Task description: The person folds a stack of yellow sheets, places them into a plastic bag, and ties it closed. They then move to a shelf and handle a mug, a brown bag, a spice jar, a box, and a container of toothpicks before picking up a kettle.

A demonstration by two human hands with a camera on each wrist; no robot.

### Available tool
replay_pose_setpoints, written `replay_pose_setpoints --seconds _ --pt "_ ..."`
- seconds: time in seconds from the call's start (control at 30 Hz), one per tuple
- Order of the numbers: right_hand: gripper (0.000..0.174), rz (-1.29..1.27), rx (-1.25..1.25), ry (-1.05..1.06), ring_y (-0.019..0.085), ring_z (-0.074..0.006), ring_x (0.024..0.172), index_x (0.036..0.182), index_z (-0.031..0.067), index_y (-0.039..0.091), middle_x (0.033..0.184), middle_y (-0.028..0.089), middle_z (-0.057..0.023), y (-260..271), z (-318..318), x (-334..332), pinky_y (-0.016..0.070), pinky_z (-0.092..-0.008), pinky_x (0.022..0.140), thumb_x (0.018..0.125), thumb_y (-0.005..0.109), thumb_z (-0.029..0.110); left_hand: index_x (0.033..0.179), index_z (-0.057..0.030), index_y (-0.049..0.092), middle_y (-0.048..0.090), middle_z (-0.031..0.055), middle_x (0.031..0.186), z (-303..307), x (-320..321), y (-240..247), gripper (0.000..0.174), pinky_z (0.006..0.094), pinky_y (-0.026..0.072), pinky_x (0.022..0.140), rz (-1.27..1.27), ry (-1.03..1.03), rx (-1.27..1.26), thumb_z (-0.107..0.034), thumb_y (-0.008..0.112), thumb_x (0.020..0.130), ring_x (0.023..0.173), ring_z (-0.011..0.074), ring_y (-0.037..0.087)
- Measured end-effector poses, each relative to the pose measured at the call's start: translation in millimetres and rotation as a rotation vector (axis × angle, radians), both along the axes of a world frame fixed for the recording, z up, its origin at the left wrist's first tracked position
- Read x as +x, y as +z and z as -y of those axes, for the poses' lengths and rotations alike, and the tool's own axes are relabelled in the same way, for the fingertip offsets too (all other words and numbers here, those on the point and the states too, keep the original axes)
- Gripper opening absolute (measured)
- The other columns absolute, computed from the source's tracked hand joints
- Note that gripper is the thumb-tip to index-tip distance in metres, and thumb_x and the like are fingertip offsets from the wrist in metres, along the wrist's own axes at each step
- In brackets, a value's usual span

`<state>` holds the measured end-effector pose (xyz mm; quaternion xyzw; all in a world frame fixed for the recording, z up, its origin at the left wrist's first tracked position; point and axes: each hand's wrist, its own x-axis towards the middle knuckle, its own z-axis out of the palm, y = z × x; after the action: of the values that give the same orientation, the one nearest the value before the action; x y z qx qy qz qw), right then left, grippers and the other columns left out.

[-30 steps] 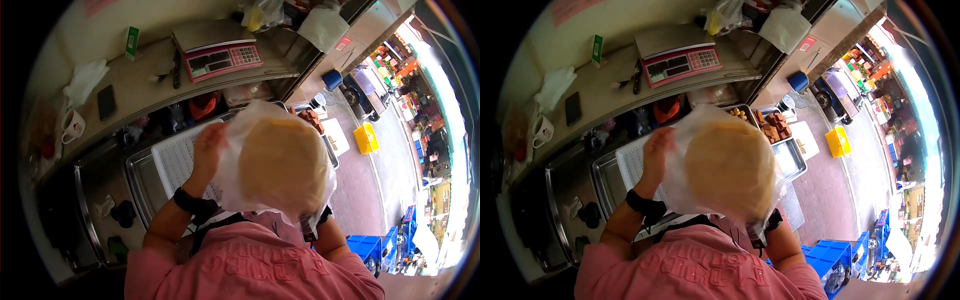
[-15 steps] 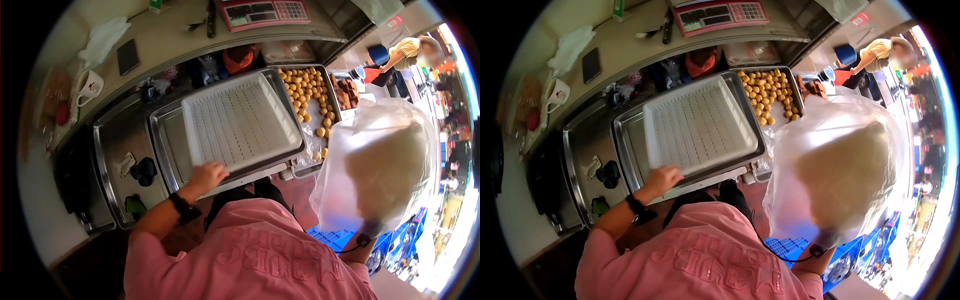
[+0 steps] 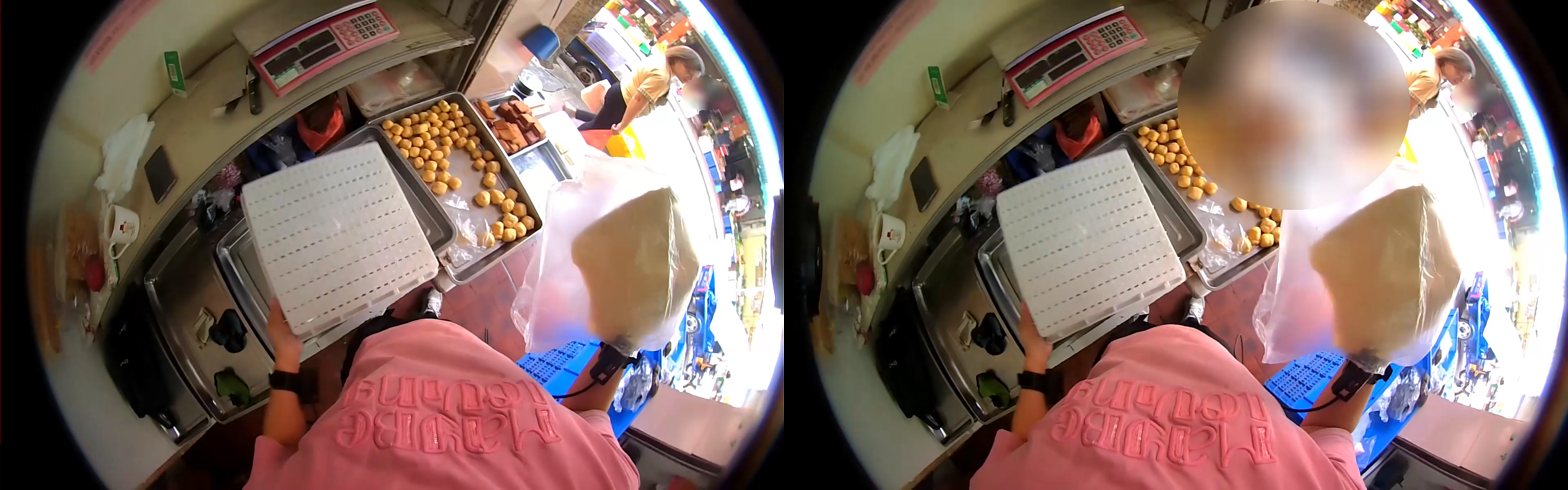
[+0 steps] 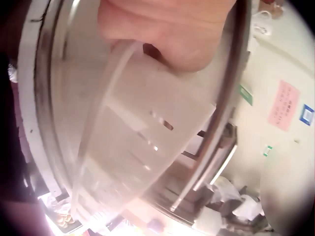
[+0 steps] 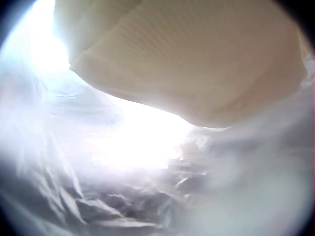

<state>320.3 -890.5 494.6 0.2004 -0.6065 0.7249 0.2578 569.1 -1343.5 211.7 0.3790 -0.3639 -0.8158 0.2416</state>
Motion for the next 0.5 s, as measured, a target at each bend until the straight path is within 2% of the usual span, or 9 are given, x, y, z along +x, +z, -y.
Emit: replay_pose_setpoints --seconds 0.1,0.2,0.27,0.3,0.37,0.4,0.43,0.47,0.5 --pt "0.029 0.002 0.008 0.007 0.059 -0.0177 0.090 0.110 0.0021 0.058 0.104 0.061 -0.0072 0 -10 -5 0.0481 -0.0309 0.080 0.084 0.062 0.014 0.123 -0.0045 0.052 0.059 0.0057 0.118 -20 -22 -59 0.048 0.0363 0.0454 0.091 0.025 0.045 0.098 -0.043 0.045 0.095 0.105 0.0221 0.058" --pt "0.029 0.020 0.013 0.033 0.059 -0.0177 0.090 0.110 0.0022 0.058 0.104 0.061 -0.0072 -5 -13 -11 0.0481 -0.0310 0.080 0.084 0.062 0.015 0.108 -0.0011 0.060 0.064 0.0043 0.100 -20 -50 -94 0.047 0.0319 0.0469 0.080 0.024 0.069 -0.087 -0.044 0.048 0.094 0.089 0.0174 0.061" --pt "0.029 0.045 0.040 0.053 0.059 -0.0177 0.090 0.110 0.0023 0.057 0.105 0.061 -0.0073 -8 -10 -16 0.0481 -0.0310 0.081 0.084 0.062 0.015 0.102 -0.0001 0.062 0.066 0.0100 0.094 -22 -60 -87 0.033 0.0335 0.0459 0.076 0.379 -0.072 -0.114 -0.030 0.050 0.093 0.085 0.0237 0.062" --pt "0.029 0.057 0.058 0.061 0.060 -0.0177 0.090 0.110 0.0023 0.057 0.105 0.061 -0.0073 -9 -6 -16 0.0481 -0.0310 0.081 0.084 0.062 0.015 0.102 -0.0001 0.062 0.066 0.0100 0.094 -17 -52 -102 0.033 0.0335 0.0459 0.076 0.374 -0.054 -0.109 -0.030 0.050 0.093 0.085 0.0237 0.062" --pt "0.030 0.112 0.086 0.084 0.060 -0.0177 0.090 0.110 0.0023 0.057 0.105 0.061 -0.0074 -15 5 -19 0.0481 -0.0311 0.081 0.084 0.062 0.015 0.097 0.0018 0.062 0.066 0.0182 0.089 3 -43 -137 0.024 0.0364 0.0450 0.073 0.795 -0.398 -0.895 -0.013 0.049 0.084 0.080 0.0343 0.060" --pt "0.030 0.143 0.104 0.092 0.060 -0.0177 0.091 0.110 0.0023 0.057 0.105 0.061 -0.0074 -17 13 -19 0.0481 -0.0311 0.081 0.084 0.062 0.015 0.102 0.0031 0.058 0.060 0.0268 0.095 7 -45 -120 0.032 0.0384 0.0437 0.078 0.723 -0.394 -0.915 -0.004 0.044 0.074 0.089 0.0417 0.056" --pt "0.030 0.177 0.122 0.102 0.060 -0.0178 0.091 0.110 0.0024 0.057 0.105 0.061 -0.0074 -20 23 -19 0.0481 -0.0311 0.081 0.084 0.062 0.015 0.108 0.0026 0.056 0.057 0.0254 0.106 7 -40 -127 0.031 0.0389 0.0411 0.086 0.929 -0.201 -1.160 -0.007 0.047 0.080 0.099 0.0389 0.053" --pt "0.030 0.215 0.130 0.128 0.060 -0.0178 0.091 0.111 0.0024 0.057 0.106 0.061 -0.0074 -21 35 -23 0.0481 -0.0311 0.081 0.084 0.062 0.015 0.114 0.0034 0.052 0.052 0.0217 0.114 15 -40 -126 0.034 0.0388 0.0385 0.092 0.764 -0.085 -1.255 -0.011 0.051 0.084 0.107 0.0336 0.050" --pt "0.030 0.248 0.135 0.155 0.060 -0.0178 0.091 0.111 0.0024 0.057 0.106 0.061 -0.0075 -25 45 -20 0.0481 -0.0311 0.081 0.084 0.062 0.015 0.121 0.0022 0.049 0.053 0.0174 0.119 27 -51 -103 0.038 0.0346 0.0387 0.095 0.539 -0.110 -0.966 -0.009 0.057 0.086 0.106 0.0265 0.052"
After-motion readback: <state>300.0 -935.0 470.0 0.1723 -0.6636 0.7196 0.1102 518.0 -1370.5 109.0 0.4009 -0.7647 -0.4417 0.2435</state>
